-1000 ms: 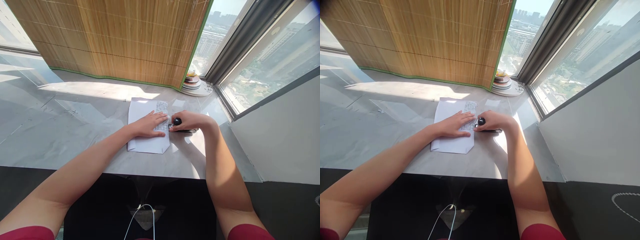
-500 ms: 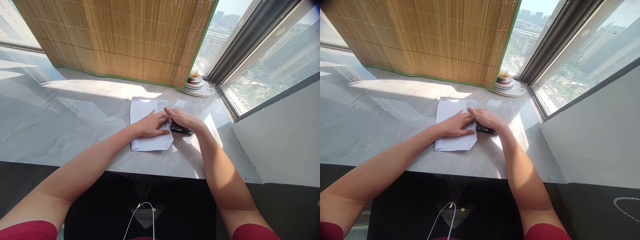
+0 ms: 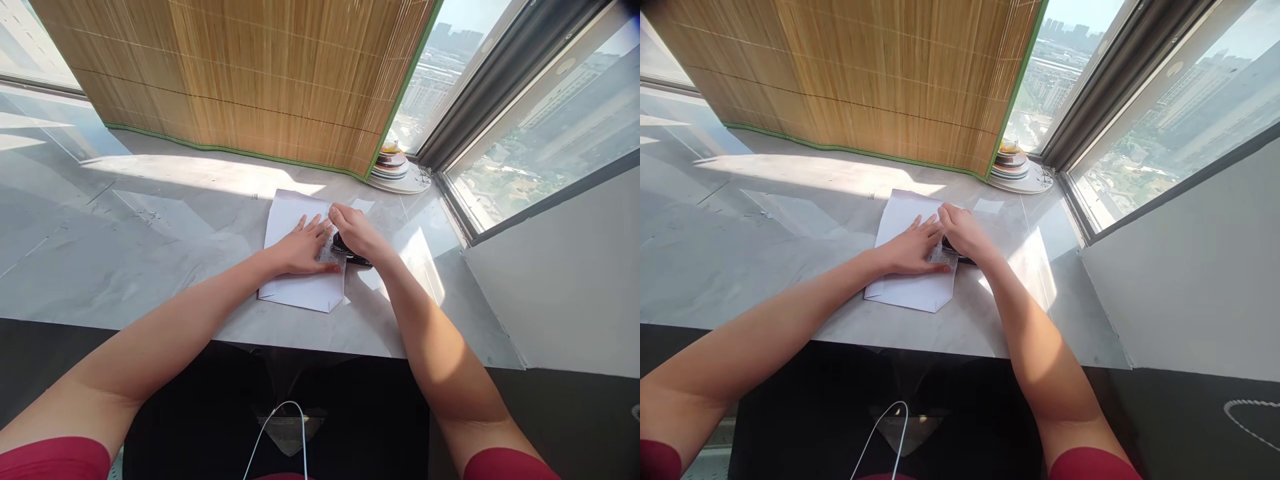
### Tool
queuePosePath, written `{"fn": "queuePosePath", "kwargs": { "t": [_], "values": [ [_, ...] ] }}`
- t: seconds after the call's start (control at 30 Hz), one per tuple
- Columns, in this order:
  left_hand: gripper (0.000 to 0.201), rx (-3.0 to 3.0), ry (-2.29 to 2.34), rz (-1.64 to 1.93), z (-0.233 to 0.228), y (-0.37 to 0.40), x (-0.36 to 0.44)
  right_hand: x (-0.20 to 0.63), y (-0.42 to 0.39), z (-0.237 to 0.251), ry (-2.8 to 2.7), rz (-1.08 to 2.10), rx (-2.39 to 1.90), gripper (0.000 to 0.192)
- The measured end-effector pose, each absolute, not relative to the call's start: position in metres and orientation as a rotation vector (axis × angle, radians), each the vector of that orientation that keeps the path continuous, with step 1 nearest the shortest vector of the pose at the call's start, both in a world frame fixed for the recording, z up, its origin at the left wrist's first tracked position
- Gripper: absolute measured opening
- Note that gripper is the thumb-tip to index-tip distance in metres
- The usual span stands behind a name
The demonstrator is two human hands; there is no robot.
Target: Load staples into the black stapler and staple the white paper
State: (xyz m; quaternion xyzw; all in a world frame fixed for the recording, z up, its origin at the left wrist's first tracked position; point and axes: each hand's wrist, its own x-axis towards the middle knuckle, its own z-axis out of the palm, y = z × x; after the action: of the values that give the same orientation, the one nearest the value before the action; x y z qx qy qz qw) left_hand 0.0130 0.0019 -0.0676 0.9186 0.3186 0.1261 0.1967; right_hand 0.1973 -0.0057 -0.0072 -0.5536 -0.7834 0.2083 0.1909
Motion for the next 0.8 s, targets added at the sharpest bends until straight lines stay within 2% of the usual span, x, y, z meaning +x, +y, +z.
{"fn": "queuePosePath", "kwargs": {
  "t": [0.27,0.8],
  "values": [
    [0.097,2.532,1.010,0.343,-0.063,-0.003,0.015,0.192,-0.003,-0.017,-2.298,0.440,-1.633,0.029],
    [0.097,2.519,1.017,0.265,-0.058,-0.007,0.021,0.184,-0.002,-0.021,-2.352,0.349,-1.699,0.028]
  ]
}}
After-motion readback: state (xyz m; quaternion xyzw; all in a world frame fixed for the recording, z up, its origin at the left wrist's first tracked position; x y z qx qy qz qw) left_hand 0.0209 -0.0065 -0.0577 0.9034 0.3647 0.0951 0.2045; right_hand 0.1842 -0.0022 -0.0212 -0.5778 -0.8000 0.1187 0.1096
